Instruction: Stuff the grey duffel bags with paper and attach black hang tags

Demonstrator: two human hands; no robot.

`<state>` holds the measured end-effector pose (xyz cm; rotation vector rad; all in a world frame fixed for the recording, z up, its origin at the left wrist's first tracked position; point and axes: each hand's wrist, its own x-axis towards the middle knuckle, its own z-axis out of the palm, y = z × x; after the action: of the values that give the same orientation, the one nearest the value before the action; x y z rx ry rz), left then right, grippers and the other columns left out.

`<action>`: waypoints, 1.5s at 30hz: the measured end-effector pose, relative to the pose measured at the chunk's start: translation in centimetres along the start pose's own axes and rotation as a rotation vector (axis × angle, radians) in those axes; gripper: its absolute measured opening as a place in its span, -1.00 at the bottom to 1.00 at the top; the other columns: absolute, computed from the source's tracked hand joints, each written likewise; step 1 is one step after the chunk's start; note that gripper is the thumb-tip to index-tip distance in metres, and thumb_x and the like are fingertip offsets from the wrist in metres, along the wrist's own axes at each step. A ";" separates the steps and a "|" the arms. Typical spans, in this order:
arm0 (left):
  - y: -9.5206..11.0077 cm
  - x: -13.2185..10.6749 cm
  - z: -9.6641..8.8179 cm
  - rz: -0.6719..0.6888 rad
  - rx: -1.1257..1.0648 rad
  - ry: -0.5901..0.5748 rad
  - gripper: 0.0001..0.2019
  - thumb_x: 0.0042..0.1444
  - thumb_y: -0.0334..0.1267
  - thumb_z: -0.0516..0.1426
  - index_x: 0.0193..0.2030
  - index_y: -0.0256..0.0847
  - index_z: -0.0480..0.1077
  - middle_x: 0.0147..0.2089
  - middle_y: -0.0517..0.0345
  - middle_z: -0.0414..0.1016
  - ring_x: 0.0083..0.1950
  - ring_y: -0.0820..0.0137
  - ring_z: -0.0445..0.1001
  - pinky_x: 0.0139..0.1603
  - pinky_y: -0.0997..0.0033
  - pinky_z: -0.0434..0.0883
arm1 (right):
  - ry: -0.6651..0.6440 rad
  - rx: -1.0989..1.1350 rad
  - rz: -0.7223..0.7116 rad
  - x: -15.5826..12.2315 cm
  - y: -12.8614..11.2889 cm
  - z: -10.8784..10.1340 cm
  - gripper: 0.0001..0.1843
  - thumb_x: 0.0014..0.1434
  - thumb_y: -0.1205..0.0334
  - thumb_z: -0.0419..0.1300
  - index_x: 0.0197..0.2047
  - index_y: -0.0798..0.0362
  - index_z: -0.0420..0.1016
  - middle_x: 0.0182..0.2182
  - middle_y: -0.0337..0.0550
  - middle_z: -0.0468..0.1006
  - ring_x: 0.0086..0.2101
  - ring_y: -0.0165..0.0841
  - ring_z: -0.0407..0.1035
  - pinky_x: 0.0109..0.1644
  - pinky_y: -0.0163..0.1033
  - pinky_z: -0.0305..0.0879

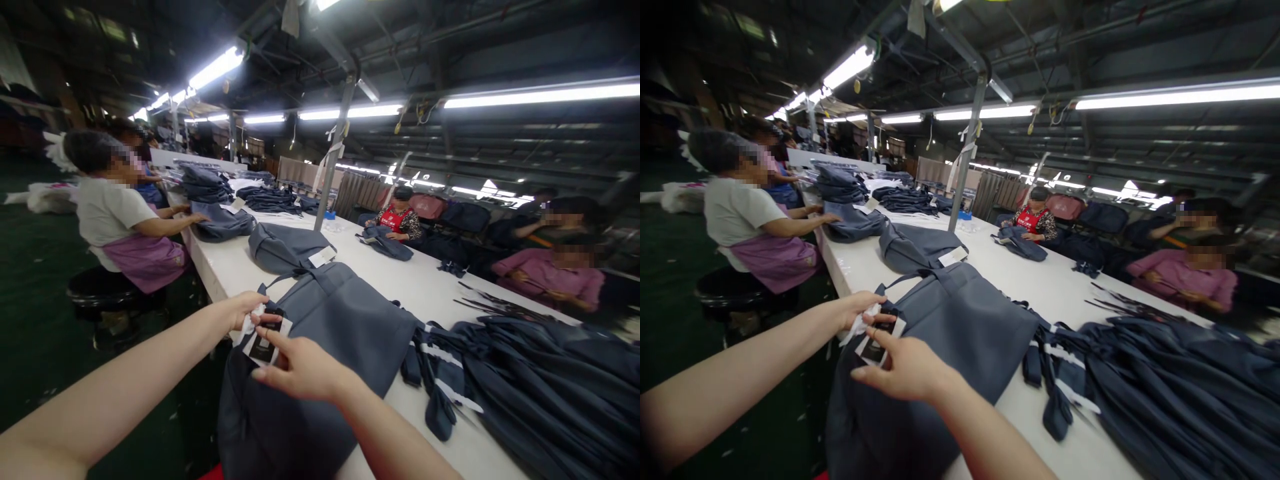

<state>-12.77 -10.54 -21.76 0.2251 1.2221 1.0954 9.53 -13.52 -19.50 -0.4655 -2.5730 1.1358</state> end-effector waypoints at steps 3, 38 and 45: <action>-1.8 -1.7 0.7 -0.043 -0.150 0.004 -0.91 0.31 -0.29 -0.08 -0.12 -0.25 0.14 -0.42 -0.08 0.52 -0.84 0.60 0.01 -0.85 0.63 -0.02 | 0.048 -0.119 0.002 -1.6 -0.5 3.8 -0.14 0.06 -0.20 0.25 0.34 -0.03 0.19 -0.39 -0.13 0.55 -0.39 -0.20 0.42 -0.31 -0.22 0.26; -6.8 -4.5 0.7 0.376 0.131 0.112 -0.70 0.31 -0.19 -0.06 -0.42 -0.27 0.23 -0.55 0.12 0.35 -0.64 0.48 0.32 -0.73 0.60 -0.08 | 0.702 0.513 0.275 -1.8 7.9 4.9 -0.70 0.00 0.05 0.29 -0.30 0.10 0.45 -0.44 -0.16 0.53 -0.41 -0.31 0.37 -0.30 -0.26 0.30; -4.3 -4.3 -1.8 0.740 0.759 0.308 -0.69 0.04 0.00 0.21 -0.41 -0.26 0.43 -0.42 0.02 0.52 -0.28 0.19 0.50 -0.38 0.42 0.28 | 0.661 0.511 0.306 -2.6 7.5 3.7 -0.76 -0.05 0.11 0.29 -0.38 0.09 0.41 -0.51 -0.21 0.48 -0.47 -0.35 0.33 -0.37 -0.28 0.25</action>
<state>-11.61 -16.75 -22.59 1.1986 1.8740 1.2574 11.73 -12.23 -27.91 -0.9322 -1.6167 1.3831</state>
